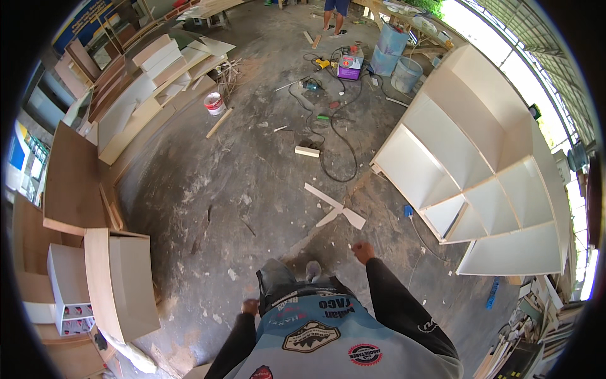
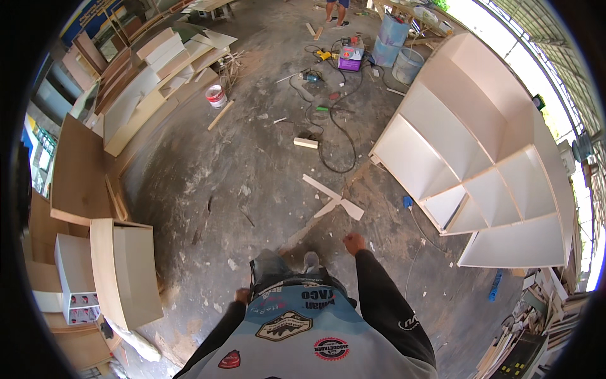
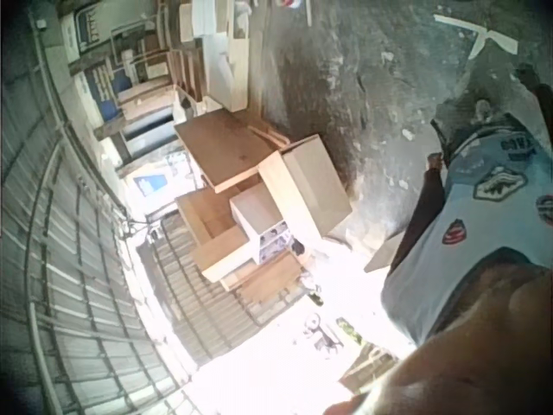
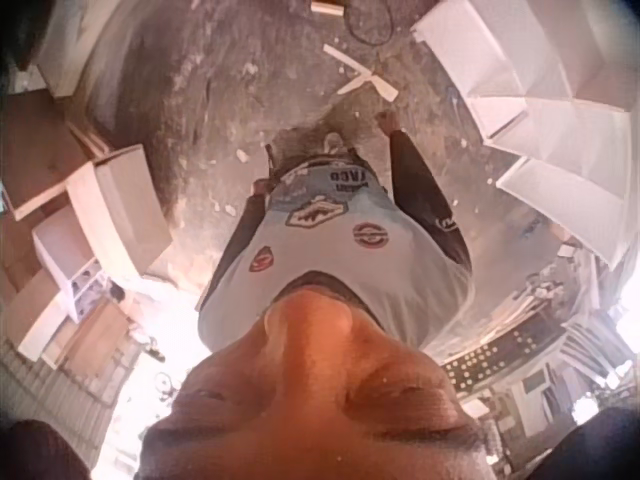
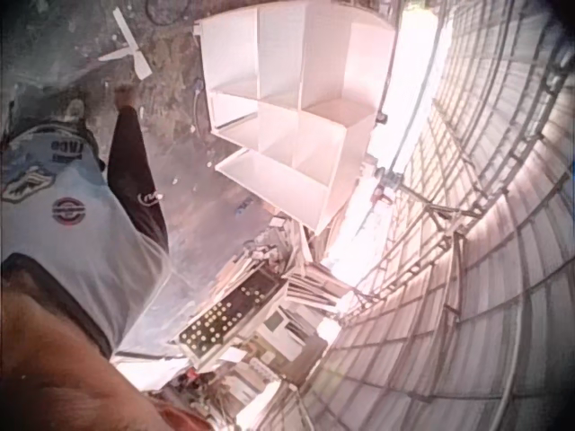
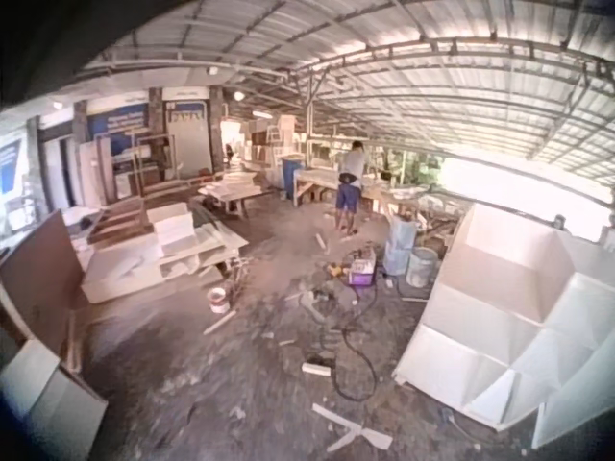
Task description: The person sands the edges and corners of two wooden planks using an electric orbital sander, turning them over and checking the smoothness by hand before placing them aside.
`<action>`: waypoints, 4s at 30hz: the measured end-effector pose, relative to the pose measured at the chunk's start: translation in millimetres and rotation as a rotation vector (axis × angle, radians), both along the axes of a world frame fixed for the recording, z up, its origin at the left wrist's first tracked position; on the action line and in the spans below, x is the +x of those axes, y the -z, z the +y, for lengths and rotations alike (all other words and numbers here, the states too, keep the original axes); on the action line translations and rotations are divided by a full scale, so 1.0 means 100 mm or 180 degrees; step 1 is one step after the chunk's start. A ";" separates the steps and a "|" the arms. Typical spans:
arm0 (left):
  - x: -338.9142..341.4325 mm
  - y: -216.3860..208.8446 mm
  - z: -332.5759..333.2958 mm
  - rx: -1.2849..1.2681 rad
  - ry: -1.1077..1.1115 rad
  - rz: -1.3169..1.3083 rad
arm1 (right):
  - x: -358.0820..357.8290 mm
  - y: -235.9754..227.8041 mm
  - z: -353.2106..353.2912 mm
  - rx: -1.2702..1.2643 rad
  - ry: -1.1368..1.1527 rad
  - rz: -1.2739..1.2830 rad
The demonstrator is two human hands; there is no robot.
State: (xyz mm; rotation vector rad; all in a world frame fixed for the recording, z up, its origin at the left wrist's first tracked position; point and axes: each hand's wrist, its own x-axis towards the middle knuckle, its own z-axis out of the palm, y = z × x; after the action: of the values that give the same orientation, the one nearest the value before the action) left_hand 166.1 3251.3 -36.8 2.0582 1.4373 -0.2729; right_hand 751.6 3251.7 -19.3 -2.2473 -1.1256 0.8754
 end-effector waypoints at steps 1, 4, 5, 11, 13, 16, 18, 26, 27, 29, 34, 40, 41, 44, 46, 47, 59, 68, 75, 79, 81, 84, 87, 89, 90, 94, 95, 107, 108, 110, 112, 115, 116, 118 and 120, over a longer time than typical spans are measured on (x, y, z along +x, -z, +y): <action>0.07 0.04 0.05 -0.0595 -0.0612 -0.0086 | 0.08 -0.10 0.38 0.0126 0.0063 0.0071; 0.32 0.06 0.62 -0.1493 -0.1542 -0.0095 | 0.30 -0.16 1.38 0.0344 0.0465 0.0138; 0.37 0.07 0.89 -0.1574 -0.1579 -0.0066 | 0.35 -0.12 1.71 0.0426 0.0647 0.0133; 0.35 0.02 3.20 -0.1456 -0.1438 0.0008 | -0.07 0.27 2.73 -0.0276 -0.0047 0.0166; 0.33 -0.04 4.16 -0.1375 -0.1451 -0.0097 | -0.22 0.35 2.82 -0.0980 -0.0053 -0.0143; 0.87 0.08 5.81 -0.1339 -0.1588 -0.0844 | -0.01 0.61 2.70 -0.1291 0.1218 0.0885; 0.41 -0.24 7.08 -0.1020 -0.2103 -0.1291 | -0.55 0.27 3.59 -0.0963 0.1148 0.0870; 3.03 -0.92 10.43 -0.0707 -0.1750 -0.2202 | -0.09 0.52 4.68 -0.1228 0.1330 0.0926; 3.41 -0.87 10.58 -0.0921 -0.1591 -0.2390 | 0.12 0.65 4.95 -0.1284 0.1392 0.0903; 3.86 -0.88 10.86 -0.1431 -0.1361 -0.2448 | 0.28 0.73 5.55 -0.1043 0.1418 0.1132; 5.41 -0.71 11.14 -0.2256 -0.0847 -0.1505 | 1.62 0.76 6.86 -0.0712 0.1641 0.0207; 6.33 -1.05 12.27 -0.2179 -0.0494 -0.0810 | 2.59 -0.66 8.29 0.1397 0.3169 0.1468; 6.68 -0.97 12.42 -0.2193 -0.0425 -0.0856 | 2.81 -0.72 8.35 0.1487 0.3291 0.1375; 7.63 -0.75 12.91 -0.2084 -0.0147 -0.0689 | 3.03 -0.56 8.32 0.1317 0.3735 0.1256; 8.37 -0.56 13.24 -0.1935 0.0202 -0.0618 | 2.91 -0.05 8.07 0.0907 0.3991 0.0965; 8.82 -0.47 13.36 -0.1876 0.0424 -0.0585 | 2.77 0.30 7.88 0.0605 0.4123 0.0705; 12.57 0.81 15.12 0.0452 0.1950 -0.0705 | 0.54 0.01 9.26 -0.2661 0.2786 0.1060; 13.83 1.87 15.55 -0.0535 0.1505 -0.0684 | 1.62 -1.06 10.50 -0.2006 0.7106 0.3249; 13.89 1.76 15.29 -0.1510 0.1101 -0.1211 | 0.71 -0.68 10.82 -0.2453 0.5115 0.2281; 13.89 1.28 14.96 -0.2035 0.0916 -0.0769 | 1.02 -0.72 11.05 -0.2153 0.6395 0.2710; 13.69 0.99 14.66 -0.1943 0.1299 -0.1021 | 0.97 -0.74 11.13 -0.1840 0.6613 0.2663; 13.12 0.40 14.04 -0.1970 0.1580 -0.0886 | 0.63 -0.76 11.28 -0.1754 0.7036 0.2722; 12.43 -0.15 13.48 -0.1946 0.1664 -0.0843 | 0.41 -0.70 11.41 -0.1494 0.7589 0.2563; 11.89 -0.56 13.06 -0.2288 0.2035 -0.1031 | 0.31 -0.49 11.33 -0.1704 0.7611 0.2369; 11.65 -0.57 12.91 -0.2580 0.2252 -0.0996 | 0.20 -0.44 11.31 -0.1864 0.7659 0.2307; 10.42 -1.95 11.46 -0.3377 0.2681 -0.0946 | -0.10 -0.14 10.81 -0.1072 0.7830 0.1288; 10.13 -2.24 11.17 -0.3508 0.2627 -0.0905 | -0.02 -0.44 10.51 -0.0790 0.7862 0.0983; 7.87 -4.87 8.35 -0.5838 0.4517 -0.2069 | 0.23 -2.83 8.31 0.3239 0.5293 -0.1409; 7.74 -4.93 8.16 -0.5887 0.4575 -0.2006 | 0.16 -2.91 8.21 0.3288 0.5346 -0.1281; 7.51 -5.06 7.83 -0.5943 0.4819 -0.2170 | -0.01 -2.99 7.97 0.3432 0.5406 -0.1004; 7.35 -5.10 7.45 -0.5943 0.4985 -0.2260 | -0.28 -2.63 7.69 0.2455 0.6325 -0.0909; 7.17 -4.97 6.77 -0.5685 0.5348 -0.2669 | -1.00 -2.03 7.18 0.1958 0.7488 -0.0896; 7.05 -4.98 6.53 -0.5478 0.5363 -0.2882 | -1.32 -1.82 7.01 0.1484 0.7701 -0.1038; 6.91 -4.86 5.96 -0.5514 0.5430 -0.3023 | -2.09 -1.35 6.67 0.0669 0.7989 -0.1538; 6.84 -4.77 5.33 -0.5465 0.5567 -0.3131 | -2.70 -1.19 6.42 0.0548 0.8563 -0.1274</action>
State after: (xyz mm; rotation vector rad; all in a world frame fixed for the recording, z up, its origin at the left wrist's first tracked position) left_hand 850.4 3784.0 439.8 0.8631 -1.2017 -0.6285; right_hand 481.4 3894.2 99.4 -1.5481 1.6927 -0.7951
